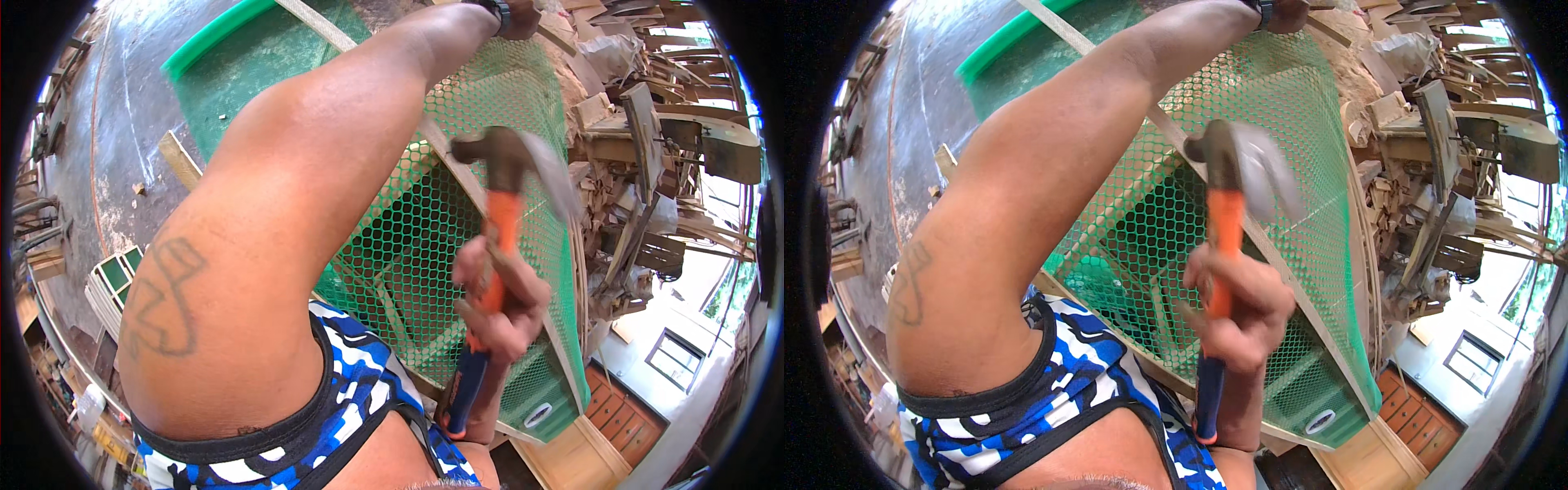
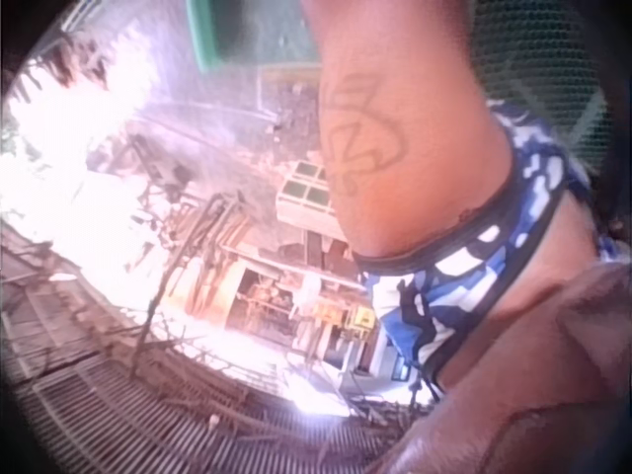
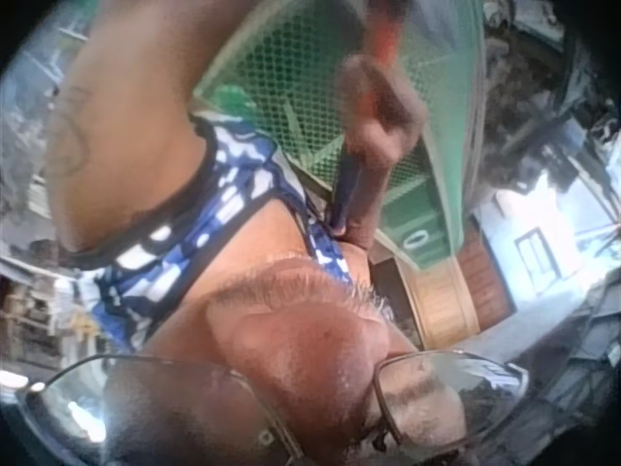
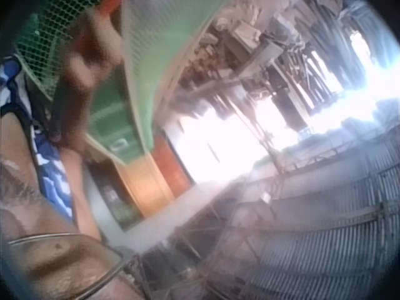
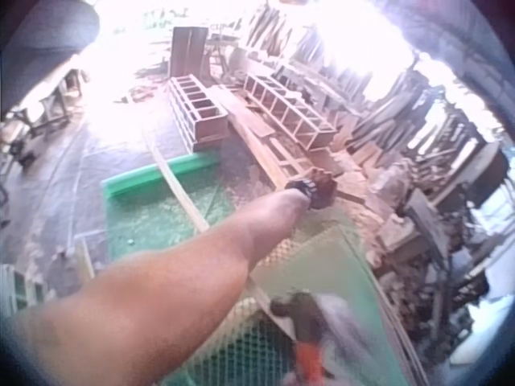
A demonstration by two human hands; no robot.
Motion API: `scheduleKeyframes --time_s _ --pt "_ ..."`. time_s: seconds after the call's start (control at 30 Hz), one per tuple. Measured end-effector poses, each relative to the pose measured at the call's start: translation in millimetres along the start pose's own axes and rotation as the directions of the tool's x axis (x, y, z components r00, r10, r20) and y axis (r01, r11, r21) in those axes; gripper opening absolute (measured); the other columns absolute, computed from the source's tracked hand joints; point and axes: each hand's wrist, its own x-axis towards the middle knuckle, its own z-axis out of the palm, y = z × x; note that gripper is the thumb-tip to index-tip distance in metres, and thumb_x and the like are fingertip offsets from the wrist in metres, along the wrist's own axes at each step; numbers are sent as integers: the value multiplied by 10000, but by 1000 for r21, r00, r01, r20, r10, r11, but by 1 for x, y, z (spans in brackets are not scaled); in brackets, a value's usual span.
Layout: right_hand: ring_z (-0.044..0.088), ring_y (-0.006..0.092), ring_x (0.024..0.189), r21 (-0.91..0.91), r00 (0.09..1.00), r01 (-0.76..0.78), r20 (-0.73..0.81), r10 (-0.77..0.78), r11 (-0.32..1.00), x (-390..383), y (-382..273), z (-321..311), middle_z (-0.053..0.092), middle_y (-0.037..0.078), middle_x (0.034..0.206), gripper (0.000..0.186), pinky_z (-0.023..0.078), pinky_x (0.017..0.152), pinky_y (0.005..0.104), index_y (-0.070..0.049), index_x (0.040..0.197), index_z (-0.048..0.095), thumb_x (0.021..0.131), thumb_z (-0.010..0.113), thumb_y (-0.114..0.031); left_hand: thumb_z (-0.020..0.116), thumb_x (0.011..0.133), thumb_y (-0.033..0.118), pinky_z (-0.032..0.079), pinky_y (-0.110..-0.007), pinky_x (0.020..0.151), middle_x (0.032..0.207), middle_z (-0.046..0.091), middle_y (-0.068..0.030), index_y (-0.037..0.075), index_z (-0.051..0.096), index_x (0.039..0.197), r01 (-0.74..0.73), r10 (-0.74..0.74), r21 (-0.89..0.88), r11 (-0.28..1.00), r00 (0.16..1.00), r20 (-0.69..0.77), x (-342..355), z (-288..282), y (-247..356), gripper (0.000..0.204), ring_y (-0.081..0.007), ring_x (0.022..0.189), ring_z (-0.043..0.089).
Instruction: Constructing or repairing a wooden cage structure using a hammer and a hand saw.
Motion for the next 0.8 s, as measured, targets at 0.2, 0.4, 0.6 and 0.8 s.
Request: scheduleKeyframes --time_s 0.2,0.4,0.6,0.8 --pt "612 200 712 78 987 136 76 -142 988 -4 -2 -12 657 162 810 432 478 648 296 2 984 735 554 728 41 426 948 297 525 -499 857 1045 706 -166 122 692 999 90 -90 5 996 991 104 7 -16 26 322 -337 958 689" --pt "593 218 771 -250 980 62 200 -11 966 -2 -5 -14 612 119 808 545 463 656 287 -138 1097 707 588 715 55 457 918 272 551 -499 752 979 720 -135 136 710 910 60 -54 -50 997 992 111 12 -19 20 287 -321 851 707" --pt "643 237 711 -331 991 -131 -43 123 935 -2 0 -12 679 152 803 331 500 652 304 35 905 732 579 698 -5 473 891 263 553 -481 714 953 723 -115 148 708 887 25 -26 -29 999 1000 -11 7 -31 24 261 -283 822 712" --pt "627 224 675 -52 999 49 -15 -50 997 -8 9 -14 662 127 754 352 497 632 313 40 936 727 590 673 67 416 941 311 520 -500 843 1119 710 -158 128 691 994 69 -56 -63 996 982 179 8 -36 45 335 -324 978 694"
